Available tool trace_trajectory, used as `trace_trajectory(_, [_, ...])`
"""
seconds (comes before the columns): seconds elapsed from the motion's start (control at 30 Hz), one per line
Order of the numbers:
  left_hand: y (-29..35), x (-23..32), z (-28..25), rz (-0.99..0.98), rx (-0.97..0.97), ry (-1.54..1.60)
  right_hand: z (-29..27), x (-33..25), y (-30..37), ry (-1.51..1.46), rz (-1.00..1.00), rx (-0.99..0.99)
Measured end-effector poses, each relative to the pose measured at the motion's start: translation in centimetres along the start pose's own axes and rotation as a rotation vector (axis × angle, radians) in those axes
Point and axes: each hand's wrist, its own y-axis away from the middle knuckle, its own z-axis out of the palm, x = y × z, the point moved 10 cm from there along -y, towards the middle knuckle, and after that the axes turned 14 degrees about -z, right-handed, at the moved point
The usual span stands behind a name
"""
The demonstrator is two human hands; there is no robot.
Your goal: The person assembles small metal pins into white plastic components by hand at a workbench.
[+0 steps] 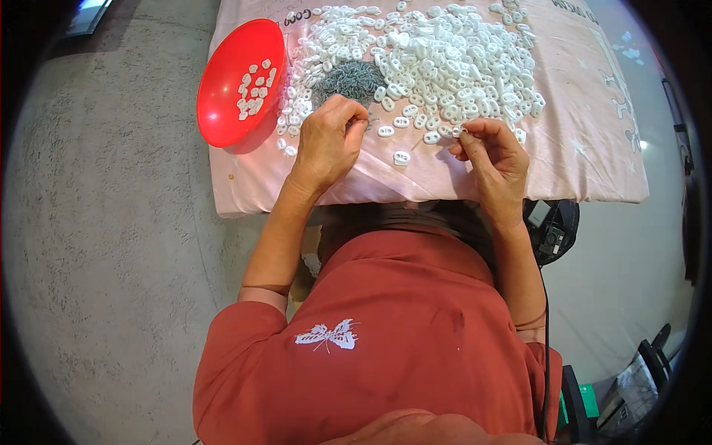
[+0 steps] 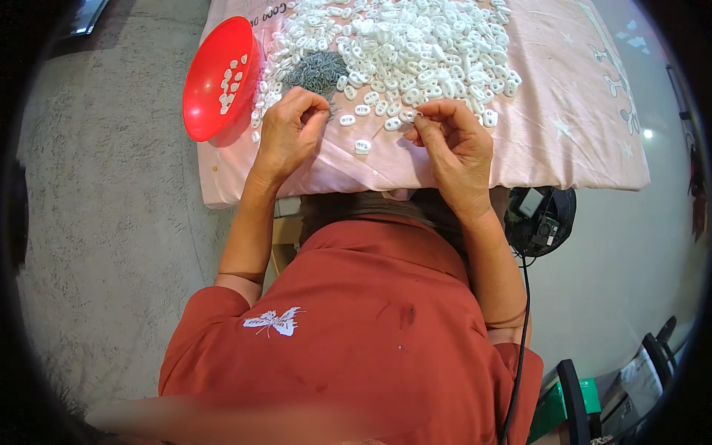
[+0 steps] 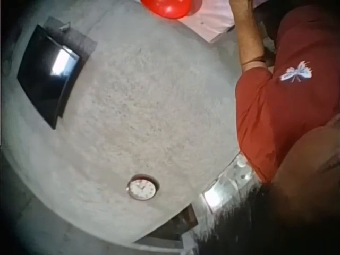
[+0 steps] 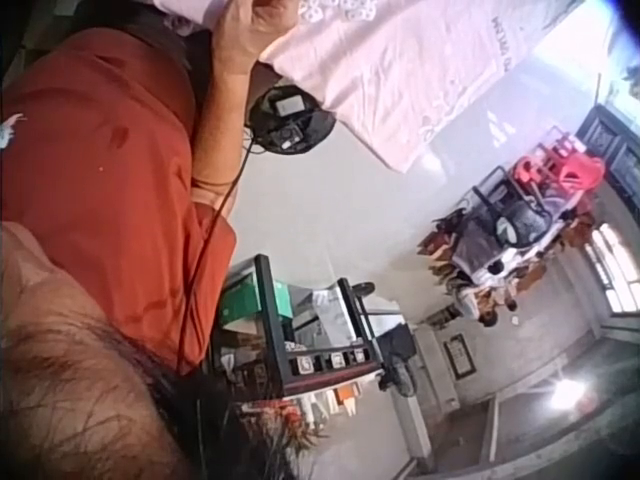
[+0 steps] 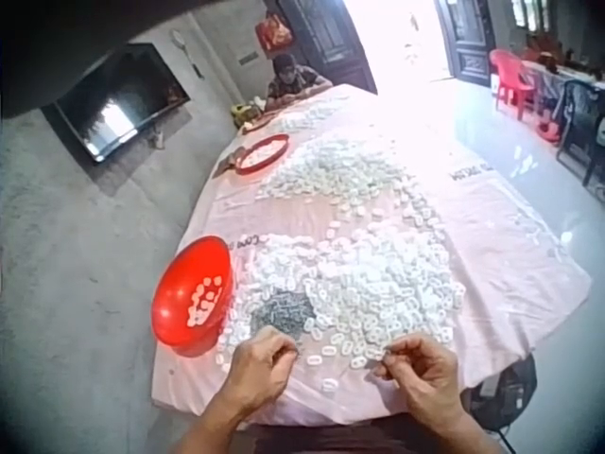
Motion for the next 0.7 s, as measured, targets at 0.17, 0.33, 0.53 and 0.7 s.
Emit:
trace_trajectory(0.17, [-0.6,1.0,0.9,0.066,-0.002,-0.008,0.0,-0.1,0.0,0.019,0.003,0.000])
trace_trajectory(0.33, [-0.8,2.1,2.0,0.155,-0.010,-0.145,-0.1,-0.1,0.0,0.006,-0.011,0.006])
trace_trajectory(0.53, [-1.2,2.2,1.3,0.045,-0.024,0.039,0.1,0.0,-0.1,-0.010,0.035,0.017])
trace_trajectory(0.7, [-1.2,2.6,2.7,-0.067,-0.148,0.308,0.1,0.1,0.0,-0.024,0.043,0.015])
